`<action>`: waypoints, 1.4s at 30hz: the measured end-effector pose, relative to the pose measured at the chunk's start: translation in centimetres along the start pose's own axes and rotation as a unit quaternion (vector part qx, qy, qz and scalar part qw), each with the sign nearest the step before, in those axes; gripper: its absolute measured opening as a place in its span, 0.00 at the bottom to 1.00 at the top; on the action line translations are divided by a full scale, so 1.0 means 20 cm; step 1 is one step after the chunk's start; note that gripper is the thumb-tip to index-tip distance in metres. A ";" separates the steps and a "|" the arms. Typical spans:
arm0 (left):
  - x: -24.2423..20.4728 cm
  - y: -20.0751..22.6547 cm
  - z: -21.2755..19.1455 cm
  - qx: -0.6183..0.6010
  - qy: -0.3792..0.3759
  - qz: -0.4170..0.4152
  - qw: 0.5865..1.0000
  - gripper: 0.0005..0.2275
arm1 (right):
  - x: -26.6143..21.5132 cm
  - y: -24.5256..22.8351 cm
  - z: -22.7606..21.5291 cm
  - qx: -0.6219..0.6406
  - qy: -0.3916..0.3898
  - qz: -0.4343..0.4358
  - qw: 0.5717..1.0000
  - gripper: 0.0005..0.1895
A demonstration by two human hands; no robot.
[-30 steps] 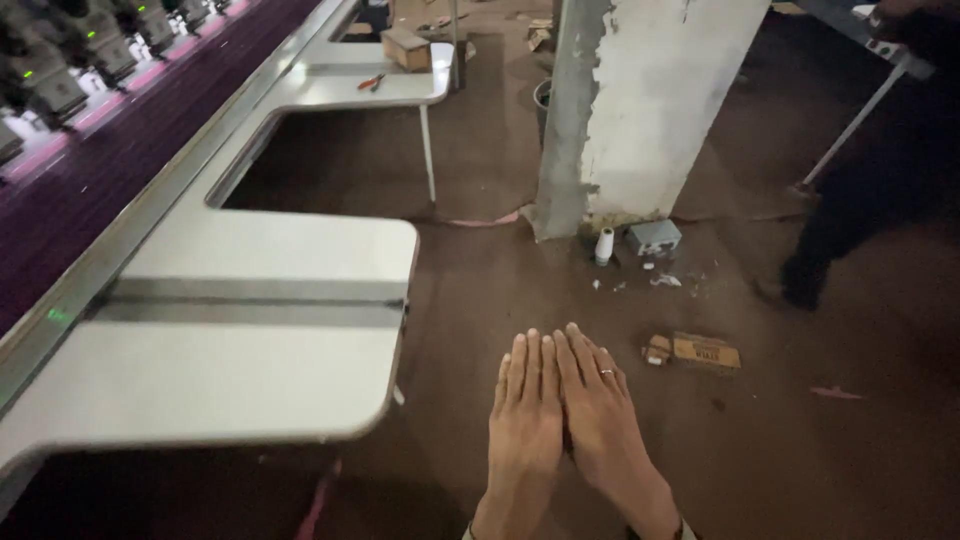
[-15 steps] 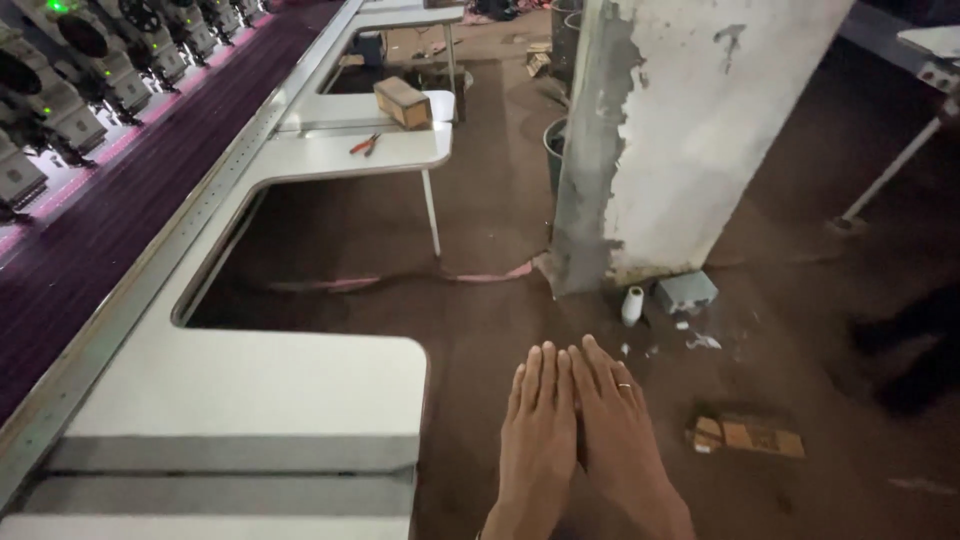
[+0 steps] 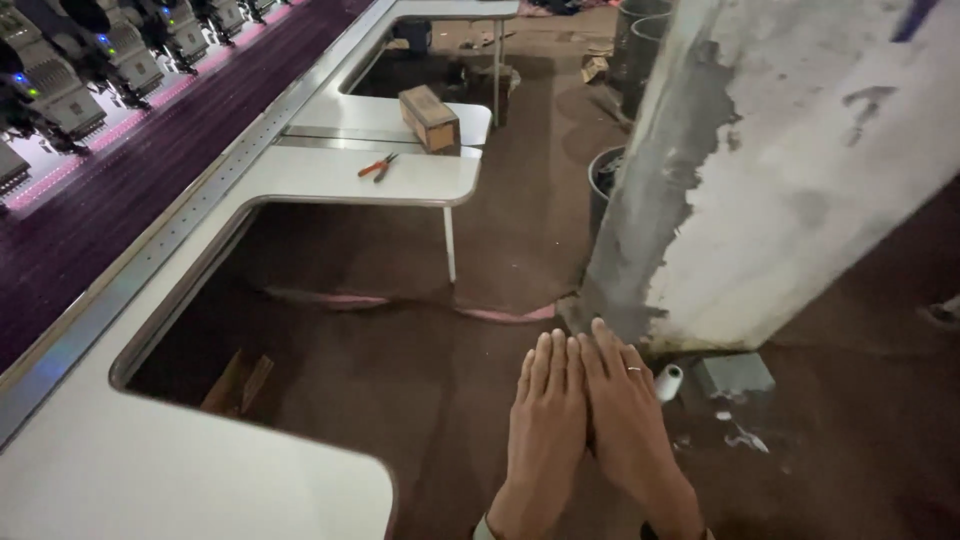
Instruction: Fixing and threading an industrial embroidery machine by hand, addressing loose or broken threads on the fabric.
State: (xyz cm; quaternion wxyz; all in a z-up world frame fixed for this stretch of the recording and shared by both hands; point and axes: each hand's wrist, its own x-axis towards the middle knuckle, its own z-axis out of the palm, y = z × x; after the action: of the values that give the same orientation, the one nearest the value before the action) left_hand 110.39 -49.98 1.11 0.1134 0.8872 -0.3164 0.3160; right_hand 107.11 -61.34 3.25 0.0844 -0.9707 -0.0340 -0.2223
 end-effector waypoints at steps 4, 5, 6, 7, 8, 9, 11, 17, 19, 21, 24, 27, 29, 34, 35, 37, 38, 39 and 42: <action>0.26 -0.17 0.23 -0.020 -0.043 -0.003 0.999 0.26 | 0.32 0.19 0.27 -0.037 -0.004 0.007 0.999 0.36; 0.32 -0.23 0.29 -0.040 -0.017 -0.002 0.999 0.25 | 0.40 0.21 0.32 -0.045 0.005 -0.008 0.999 0.37; 0.39 -0.28 0.36 -0.040 -0.021 -0.003 0.999 0.25 | 0.49 0.24 0.37 -0.042 0.001 -0.008 0.999 0.37; 0.47 -0.34 0.43 -0.042 -0.032 -0.002 0.999 0.25 | 0.60 0.26 0.40 -0.057 -0.001 -0.010 0.998 0.38; 0.59 -0.42 0.50 -0.041 -0.037 -0.002 0.998 0.25 | 0.75 0.30 0.44 -0.075 0.002 -0.016 0.997 0.39; 0.68 -0.47 0.56 -0.039 -0.034 -0.004 0.999 0.25 | 0.85 0.33 0.47 -0.074 0.004 -0.020 0.997 0.39; 0.85 -0.53 0.67 0.021 -0.009 0.017 1.000 0.25 | 1.03 0.42 0.53 -0.018 0.018 0.015 1.000 0.33; 1.33 -0.77 1.06 -0.043 -0.027 0.017 0.999 0.24 | 1.55 0.74 0.84 -0.023 0.040 0.040 0.998 0.33; 1.45 -0.83 1.23 -0.035 -0.018 0.018 0.999 0.23 | 1.72 0.84 0.92 -0.025 0.056 0.017 0.998 0.31; 1.58 -0.90 1.38 -0.027 -0.011 0.018 0.999 0.23 | 1.88 0.93 1.03 -0.025 0.070 -0.005 0.997 0.29; 1.88 -1.01 1.59 -0.027 0.021 0.020 0.999 0.23 | 2.19 1.11 1.16 -0.068 0.054 -0.009 0.996 0.31; 2.08 -1.01 1.79 -0.009 0.030 0.008 0.999 0.22 | 2.40 1.28 1.21 -0.066 0.073 -0.041 0.994 0.35; 2.28 -1.11 1.99 -0.027 0.057 -0.016 0.998 0.22 | 2.65 1.41 1.33 -0.121 0.072 -0.021 0.990 0.33; 2.58 -1.23 2.30 -0.007 0.032 -0.032 0.999 0.23 | 3.02 1.65 1.50 -0.038 0.015 -0.010 0.999 0.35; 2.62 -1.25 2.36 -0.003 0.038 -0.036 0.999 0.22 | 3.08 1.68 1.51 0.001 0.024 -0.023 0.999 0.37; 2.76 -1.35 2.44 0.003 0.052 -0.039 0.998 0.21 | 3.25 1.76 1.64 -0.014 0.004 -0.024 1.000 0.36; 2.77 -1.36 2.47 -0.002 0.058 -0.036 0.998 0.20 | 3.26 1.80 1.70 -0.032 -0.024 -0.012 0.999 0.35; 2.81 -1.39 2.50 -0.001 0.053 -0.040 0.998 0.20 | 3.33 1.78 1.68 -0.030 -0.029 -0.014 0.999 0.35; 2.96 -1.51 2.54 0.055 0.027 -0.066 0.996 0.24 | 3.55 1.73 1.64 0.034 -0.045 -0.011 0.998 0.37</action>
State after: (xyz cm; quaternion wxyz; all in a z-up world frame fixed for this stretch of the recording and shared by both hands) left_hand 189.85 -75.85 -0.82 0.0933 0.9023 -0.2362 0.3483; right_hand 188.56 -87.54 0.00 0.1130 -0.9760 -0.0564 -0.1777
